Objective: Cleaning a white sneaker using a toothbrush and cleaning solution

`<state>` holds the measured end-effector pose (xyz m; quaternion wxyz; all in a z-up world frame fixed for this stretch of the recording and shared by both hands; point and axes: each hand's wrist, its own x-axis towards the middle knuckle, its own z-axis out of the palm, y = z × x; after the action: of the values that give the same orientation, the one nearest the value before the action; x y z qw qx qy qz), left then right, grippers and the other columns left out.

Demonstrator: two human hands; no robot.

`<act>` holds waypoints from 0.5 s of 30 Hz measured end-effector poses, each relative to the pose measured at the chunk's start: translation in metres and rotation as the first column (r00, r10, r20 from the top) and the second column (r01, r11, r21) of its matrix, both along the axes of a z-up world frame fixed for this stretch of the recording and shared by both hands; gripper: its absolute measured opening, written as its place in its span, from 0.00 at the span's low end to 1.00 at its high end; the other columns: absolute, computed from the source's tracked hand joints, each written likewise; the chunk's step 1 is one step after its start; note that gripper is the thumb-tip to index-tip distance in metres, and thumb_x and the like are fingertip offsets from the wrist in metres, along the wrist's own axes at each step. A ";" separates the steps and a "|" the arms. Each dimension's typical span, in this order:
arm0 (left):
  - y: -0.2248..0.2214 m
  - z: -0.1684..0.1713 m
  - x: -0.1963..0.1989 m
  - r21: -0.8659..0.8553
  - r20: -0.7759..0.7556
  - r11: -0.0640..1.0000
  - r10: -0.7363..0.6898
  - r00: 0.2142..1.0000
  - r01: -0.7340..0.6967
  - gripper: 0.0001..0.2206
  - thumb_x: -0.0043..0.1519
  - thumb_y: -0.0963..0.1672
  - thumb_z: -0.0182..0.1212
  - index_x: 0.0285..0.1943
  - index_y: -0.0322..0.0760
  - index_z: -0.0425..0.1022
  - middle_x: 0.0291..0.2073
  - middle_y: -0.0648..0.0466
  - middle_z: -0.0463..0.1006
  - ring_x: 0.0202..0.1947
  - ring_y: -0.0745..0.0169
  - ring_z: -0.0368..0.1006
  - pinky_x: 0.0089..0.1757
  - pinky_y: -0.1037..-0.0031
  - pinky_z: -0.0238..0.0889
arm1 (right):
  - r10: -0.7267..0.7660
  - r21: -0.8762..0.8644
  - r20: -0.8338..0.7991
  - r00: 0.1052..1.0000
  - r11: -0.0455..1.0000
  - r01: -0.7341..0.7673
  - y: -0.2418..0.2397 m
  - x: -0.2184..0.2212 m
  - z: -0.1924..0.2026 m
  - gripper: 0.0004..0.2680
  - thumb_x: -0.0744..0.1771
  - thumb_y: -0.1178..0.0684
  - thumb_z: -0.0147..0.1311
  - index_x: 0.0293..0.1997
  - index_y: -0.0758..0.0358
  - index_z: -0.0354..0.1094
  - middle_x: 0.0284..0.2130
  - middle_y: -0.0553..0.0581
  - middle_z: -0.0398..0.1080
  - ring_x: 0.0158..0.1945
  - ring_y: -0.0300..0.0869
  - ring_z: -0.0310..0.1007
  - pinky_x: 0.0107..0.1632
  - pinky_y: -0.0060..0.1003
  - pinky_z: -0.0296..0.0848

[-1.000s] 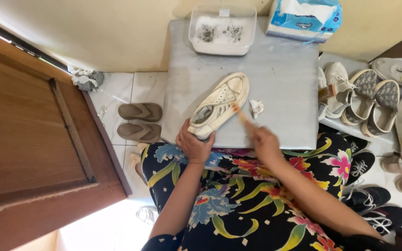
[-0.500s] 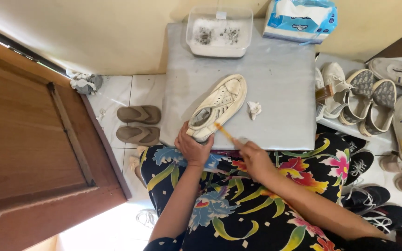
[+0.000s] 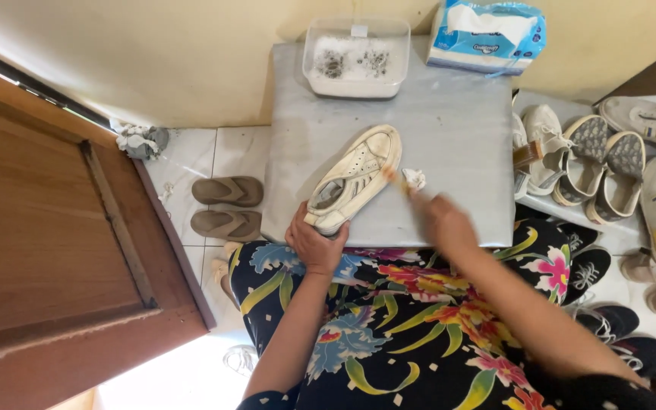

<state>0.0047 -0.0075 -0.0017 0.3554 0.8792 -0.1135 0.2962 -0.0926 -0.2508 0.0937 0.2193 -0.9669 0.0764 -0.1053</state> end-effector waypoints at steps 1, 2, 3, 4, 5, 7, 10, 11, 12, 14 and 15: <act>0.001 -0.001 -0.002 0.003 -0.003 1.000 -0.005 1.000 0.005 0.45 0.39 0.54 0.78 0.66 0.34 0.64 0.56 0.49 0.74 0.54 0.48 0.72 0.54 0.57 0.57 | -0.005 0.003 -0.003 1.000 1.000 0.005 -0.009 -0.001 -0.013 0.10 0.64 0.59 0.51 0.48 0.56 0.74 0.35 0.59 0.70 0.37 0.60 0.76 0.39 0.55 0.77; 0.003 -0.001 -0.004 0.008 -0.010 1.000 -0.001 1.000 0.001 0.46 0.39 0.54 0.78 0.67 0.35 0.64 0.56 0.49 0.74 0.54 0.48 0.72 0.54 0.57 0.57 | -0.025 -0.020 -0.012 1.000 0.999 0.025 -0.019 -0.001 -0.026 0.13 0.64 0.58 0.50 0.54 0.51 0.73 0.37 0.55 0.70 0.38 0.57 0.76 0.40 0.54 0.78; 0.001 -0.001 -0.001 0.009 -0.010 1.000 0.008 1.000 -0.008 0.46 0.39 0.55 0.78 0.67 0.35 0.64 0.56 0.49 0.74 0.54 0.48 0.72 0.54 0.57 0.57 | -0.040 -0.047 -0.013 0.999 0.998 0.039 -0.031 0.003 -0.037 0.17 0.65 0.57 0.49 0.59 0.45 0.71 0.38 0.51 0.70 0.39 0.55 0.77 0.41 0.52 0.78; 0.001 -0.002 0.002 0.008 -0.005 1.000 0.007 1.000 -0.007 0.46 0.39 0.55 0.78 0.67 0.35 0.64 0.56 0.49 0.74 0.54 0.48 0.72 0.54 0.57 0.57 | -0.041 -0.049 -0.008 0.999 0.998 0.040 -0.017 -0.001 -0.029 0.17 0.65 0.57 0.49 0.59 0.45 0.71 0.38 0.51 0.70 0.39 0.55 0.77 0.41 0.52 0.78; 0.001 -0.003 0.001 0.004 -0.013 1.000 0.008 1.000 -0.008 0.46 0.39 0.55 0.77 0.67 0.36 0.64 0.56 0.50 0.74 0.54 0.48 0.72 0.54 0.57 0.57 | 0.038 0.059 -0.046 0.998 0.998 -0.035 -0.001 -0.009 -0.021 0.15 0.65 0.57 0.47 0.56 0.46 0.73 0.37 0.53 0.71 0.40 0.58 0.77 0.41 0.53 0.78; 0.001 -0.005 0.000 -0.003 -0.017 1.000 0.006 1.000 -0.006 0.46 0.38 0.56 0.77 0.67 0.37 0.65 0.55 0.51 0.75 0.54 0.49 0.72 0.54 0.57 0.58 | 0.118 0.165 -0.070 0.991 0.981 -0.105 0.008 -0.015 -0.010 0.14 0.66 0.57 0.46 0.53 0.46 0.74 0.37 0.54 0.72 0.40 0.60 0.77 0.41 0.54 0.78; -0.001 -0.002 0.001 0.009 -0.005 1.000 0.029 1.000 -0.028 0.46 0.39 0.56 0.78 0.67 0.37 0.64 0.56 0.50 0.74 0.55 0.49 0.72 0.53 0.57 0.58 | 0.176 0.169 -0.061 0.983 0.972 -0.164 -0.024 0.001 -0.014 0.18 0.65 0.58 0.46 0.60 0.40 0.71 0.38 0.54 0.74 0.41 0.58 0.78 0.43 0.52 0.79; 0.000 -0.001 0.000 0.008 -0.003 1.000 0.019 1.000 -0.019 0.46 0.39 0.55 0.78 0.67 0.37 0.64 0.56 0.50 0.74 0.55 0.49 0.72 0.54 0.57 0.57 | 0.056 0.024 -0.077 0.995 0.998 -0.055 -0.040 0.008 -0.027 0.19 0.66 0.56 0.45 0.63 0.38 0.70 0.39 0.52 0.73 0.40 0.55 0.79 0.43 0.50 0.79; 0.000 0.001 -0.001 0.006 -0.001 1.000 0.010 1.000 -0.010 0.46 0.39 0.54 0.78 0.67 0.37 0.64 0.56 0.50 0.74 0.55 0.49 0.71 0.55 0.57 0.57 | -0.064 -0.123 -0.074 0.995 0.991 0.055 -0.056 0.015 -0.040 0.19 0.67 0.54 0.45 0.65 0.35 0.68 0.41 0.50 0.71 0.40 0.52 0.79 0.43 0.47 0.79; 0.002 -0.001 -0.003 0.018 0.003 1.000 0.002 1.000 -0.002 0.46 0.38 0.54 0.78 0.67 0.36 0.64 0.57 0.50 0.74 0.55 0.49 0.72 0.55 0.56 0.57 | -0.057 -0.086 -0.108 0.993 0.995 0.047 -0.023 0.010 -0.013 0.17 0.67 0.55 0.46 0.62 0.41 0.70 0.40 0.53 0.72 0.39 0.55 0.79 0.42 0.50 0.79; 0.002 -0.002 -0.003 0.025 0.003 1.000 0.002 1.000 -0.002 0.46 0.38 0.53 0.78 0.67 0.35 0.64 0.57 0.49 0.74 0.55 0.49 0.72 0.55 0.55 0.57 | -0.040 -0.054 -0.143 0.989 0.998 0.032 -0.008 0.009 0.001 0.16 0.66 0.56 0.47 0.59 0.46 0.72 0.40 0.55 0.72 0.37 0.58 0.79 0.41 0.52 0.79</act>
<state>0.0014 -0.0058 -0.0036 0.3437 0.8834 -0.1167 0.2963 -0.0835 -0.2584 0.0949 0.1862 -0.9758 0.1067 -0.0412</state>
